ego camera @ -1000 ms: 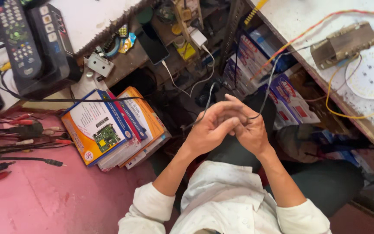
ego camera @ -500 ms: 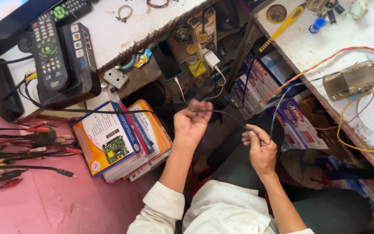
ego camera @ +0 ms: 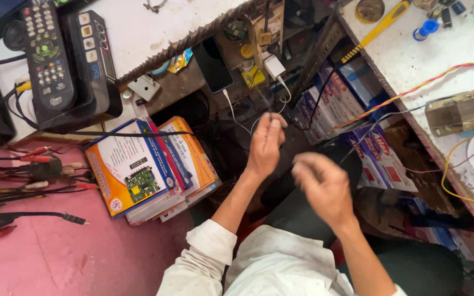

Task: The person repairs an LED light bulb by disassembling the housing, testing the LED board with a multimeter, and connecting wires to a transformer. They use a screwdriver to open the bulb and a magnifying glass to inspect the circuit board.

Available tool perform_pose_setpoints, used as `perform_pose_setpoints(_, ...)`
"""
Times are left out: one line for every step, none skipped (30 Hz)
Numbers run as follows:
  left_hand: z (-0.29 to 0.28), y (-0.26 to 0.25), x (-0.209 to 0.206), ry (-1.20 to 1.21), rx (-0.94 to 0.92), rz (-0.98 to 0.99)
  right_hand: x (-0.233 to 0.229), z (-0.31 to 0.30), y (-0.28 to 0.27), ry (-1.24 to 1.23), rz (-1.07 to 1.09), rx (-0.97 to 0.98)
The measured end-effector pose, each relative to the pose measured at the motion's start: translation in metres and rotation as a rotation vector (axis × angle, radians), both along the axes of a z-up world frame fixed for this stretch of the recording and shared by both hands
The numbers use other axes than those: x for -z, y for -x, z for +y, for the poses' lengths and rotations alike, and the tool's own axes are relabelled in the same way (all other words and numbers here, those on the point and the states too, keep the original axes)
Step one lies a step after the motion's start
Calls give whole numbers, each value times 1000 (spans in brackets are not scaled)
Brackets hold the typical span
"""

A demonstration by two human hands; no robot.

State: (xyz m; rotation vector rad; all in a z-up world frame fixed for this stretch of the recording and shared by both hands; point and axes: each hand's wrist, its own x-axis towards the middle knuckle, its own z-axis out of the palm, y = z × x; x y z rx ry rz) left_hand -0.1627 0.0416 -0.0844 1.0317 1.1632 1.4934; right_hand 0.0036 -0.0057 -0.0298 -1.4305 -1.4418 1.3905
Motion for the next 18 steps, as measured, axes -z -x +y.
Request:
perform_pose_setpoints(-5, -1, -1, -13, 20, 103, -6, 16, 7, -161, 9, 52)
perform_pose_setpoints(-10, -2, -3, -27, 40, 206, -12, 33, 13, -323, 19, 103)
perform_pose_setpoints(-13, -4, -5, -14, 72, 210, -16, 50, 18, -336, 31, 73)
perform_pose_setpoints(-16, -6, -6, -1, 104, 215, -19, 67, 22, -348, 42, 43)
perform_pose_setpoints(-22, -10, -7, 19, 139, 215, -20, 81, 27, -236, 105, 44)
perform_pose_setpoints(-27, -12, -7, 17, 159, 224, -18, 93, 34, -125, 167, 46)
perform_pose_setpoints(-29, -12, -6, 10, 176, 234, -17, 103, 39, -18, 232, 43)
perform_pose_setpoints(-30, -12, -6, 3, 192, 245, -15, 109, 42, -16, 268, 40)
perform_pose_setpoints(-31, -12, -5, 53, 209, 269, -13, 114, 46, -13, 306, 34)
perform_pose_setpoints(-31, -11, -5, 102, 227, 293, -11, 117, 47, -9, 343, 27)
perform_pose_setpoints(-30, -9, -4, 152, 242, 320, -9, 119, 48, -10, 340, 31)
perform_pose_setpoints(-28, -6, -4, 86, 242, 275, -7, 119, 49, -10, 338, 34)
perform_pose_setpoints(-26, -2, -5, 21, 244, 231, -5, 119, 49, -10, 337, 39)
perform_pose_setpoints(-23, 1, -6, -43, 247, 187, -3, 119, 49, -22, 326, 35)
perform_pose_setpoints(-17, 6, -8, -37, 224, 46, -1, 119, 49, -36, 315, 34)
perform_pose_setpoints(-9, 11, -10, -30, 201, -95, 0, 120, 47, -50, 304, 34)
perform_pose_setpoints(-1, 14, -11, -22, 178, -236, 2, 120, 46, -53, 297, 20)
perform_pose_setpoints(12, 17, -12, -5, 120, -260, 3, 121, 44, -56, 290, 5)
